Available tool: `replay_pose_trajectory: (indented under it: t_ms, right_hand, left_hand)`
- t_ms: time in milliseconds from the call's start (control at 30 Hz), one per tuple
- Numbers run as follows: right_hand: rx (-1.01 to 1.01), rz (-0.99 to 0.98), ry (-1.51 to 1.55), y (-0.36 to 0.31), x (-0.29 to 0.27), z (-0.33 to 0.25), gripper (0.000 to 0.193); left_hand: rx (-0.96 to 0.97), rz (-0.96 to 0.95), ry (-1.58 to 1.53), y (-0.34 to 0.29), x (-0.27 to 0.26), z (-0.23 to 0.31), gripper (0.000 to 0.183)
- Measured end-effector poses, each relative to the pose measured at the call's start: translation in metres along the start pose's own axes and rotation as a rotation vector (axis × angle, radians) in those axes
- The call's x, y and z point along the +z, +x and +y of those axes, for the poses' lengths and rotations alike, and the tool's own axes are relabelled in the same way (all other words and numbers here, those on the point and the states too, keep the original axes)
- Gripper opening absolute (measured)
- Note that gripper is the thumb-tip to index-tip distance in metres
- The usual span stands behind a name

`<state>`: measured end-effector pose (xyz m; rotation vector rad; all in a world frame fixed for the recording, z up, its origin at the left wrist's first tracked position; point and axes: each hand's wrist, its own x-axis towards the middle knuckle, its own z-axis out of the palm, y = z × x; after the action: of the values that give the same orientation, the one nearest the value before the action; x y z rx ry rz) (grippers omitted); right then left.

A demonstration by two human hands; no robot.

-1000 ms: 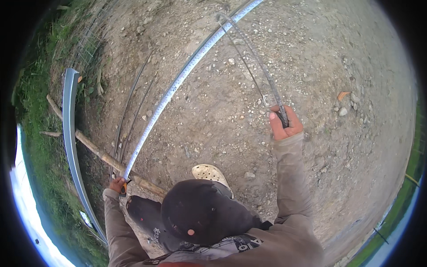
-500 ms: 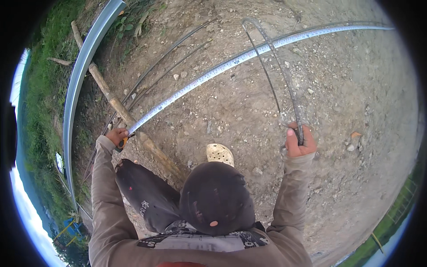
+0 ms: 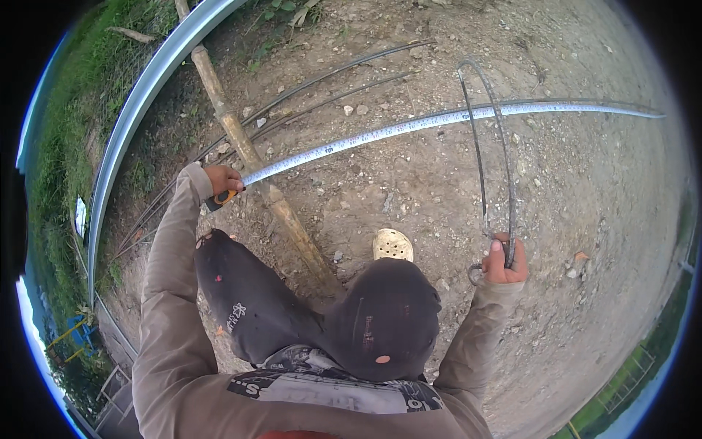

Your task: The person measures a metal rod with a tape measure and cuts it using a hand hacksaw.

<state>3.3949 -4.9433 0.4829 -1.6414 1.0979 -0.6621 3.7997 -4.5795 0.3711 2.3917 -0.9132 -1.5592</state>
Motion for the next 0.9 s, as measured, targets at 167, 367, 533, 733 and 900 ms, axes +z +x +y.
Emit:
replay_pose_trajectory:
  t_ms: [167, 367, 533, 733, 900]
  right_hand:
    - [-0.059, -0.038, -0.01, -0.016, 0.024, -0.011, 0.014]
    - [-0.09, -0.086, -0.054, -0.037, 0.071, -0.03, 0.014]
    - [-0.113, -0.136, -0.065, -0.052, 0.096, -0.044, 0.013]
    - [-0.017, -0.342, -0.123, -0.067, 0.12, -0.051, 0.016]
    - [-0.145, -0.455, -0.127, -0.056, 0.109, -0.033, 0.019]
  left_hand:
    - [-0.049, -0.015, 0.069, -0.024, 0.005, -0.037, 0.026]
    - [-0.036, -0.018, -0.052, -0.047, 0.018, -0.093, 0.023]
    - [-0.041, 0.034, -0.111, -0.041, 0.015, -0.112, 0.024]
    - [-0.091, 0.142, -0.13, -0.046, 0.028, -0.136, 0.024]
    - [-0.103, 0.085, -0.109, -0.042, 0.019, -0.112, 0.026]
